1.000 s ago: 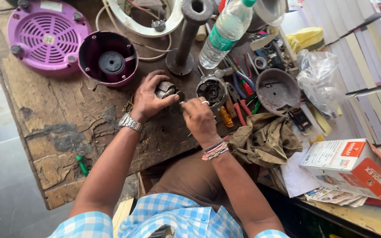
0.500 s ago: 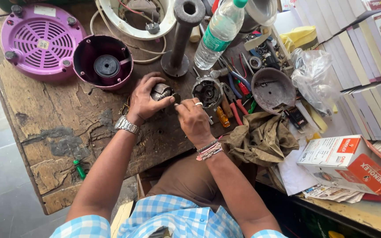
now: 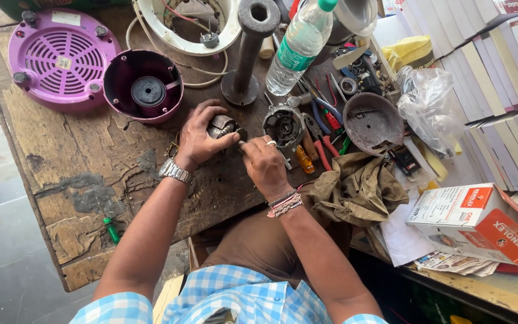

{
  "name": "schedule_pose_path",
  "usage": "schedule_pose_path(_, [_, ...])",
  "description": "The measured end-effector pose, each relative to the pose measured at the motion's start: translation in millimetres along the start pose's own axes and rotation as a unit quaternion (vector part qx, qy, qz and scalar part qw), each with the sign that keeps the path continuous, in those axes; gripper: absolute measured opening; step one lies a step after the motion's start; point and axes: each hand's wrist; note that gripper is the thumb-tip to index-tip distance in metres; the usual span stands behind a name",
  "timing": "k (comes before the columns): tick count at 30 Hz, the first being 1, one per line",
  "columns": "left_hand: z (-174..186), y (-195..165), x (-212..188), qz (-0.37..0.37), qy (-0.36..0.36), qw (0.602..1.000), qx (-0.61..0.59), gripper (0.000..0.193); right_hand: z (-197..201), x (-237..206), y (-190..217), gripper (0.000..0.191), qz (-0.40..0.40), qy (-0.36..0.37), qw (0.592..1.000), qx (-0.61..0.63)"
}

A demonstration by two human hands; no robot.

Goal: The person uses a wrench to loosen and remove a nut from a small cylindrical electrical component on a cluttered workbench. They separate the component into two halves, wipe one half with a cloth, and then use a screwdriver to adjust internal parts.

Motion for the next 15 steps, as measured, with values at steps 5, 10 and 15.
schedule_pose_path(5, [-1.1, 2.1, 1.0, -0.005, 0.002, 1.000, 0.003, 0.065, -6.8, 0.3, -2.1, 0.011, -0.100, 0.022, 0.992, 0.072])
schedule_pose_path(10, [-0.7, 4.0, 1.9, -0.029, -0.010, 1.000, 0.000, 0.065, -12.1, 3.8, 0.7, 0.013, -0.208, 0.078, 0.974, 0.051])
schedule_pose_path(15, [-2.5, 3.9, 6.8, -0.034, -0.013, 0.999, -0.002, 0.063, -4.1, -4.5, 0.4, 0.014, 0.011, -0.047, 0.999, 0.000])
Point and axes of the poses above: each hand's wrist, its own x-axis towards the middle knuckle, its own z-axis out of the back of the hand, y = z × x, and after that the axes turned 8 degrees about y, right-handed
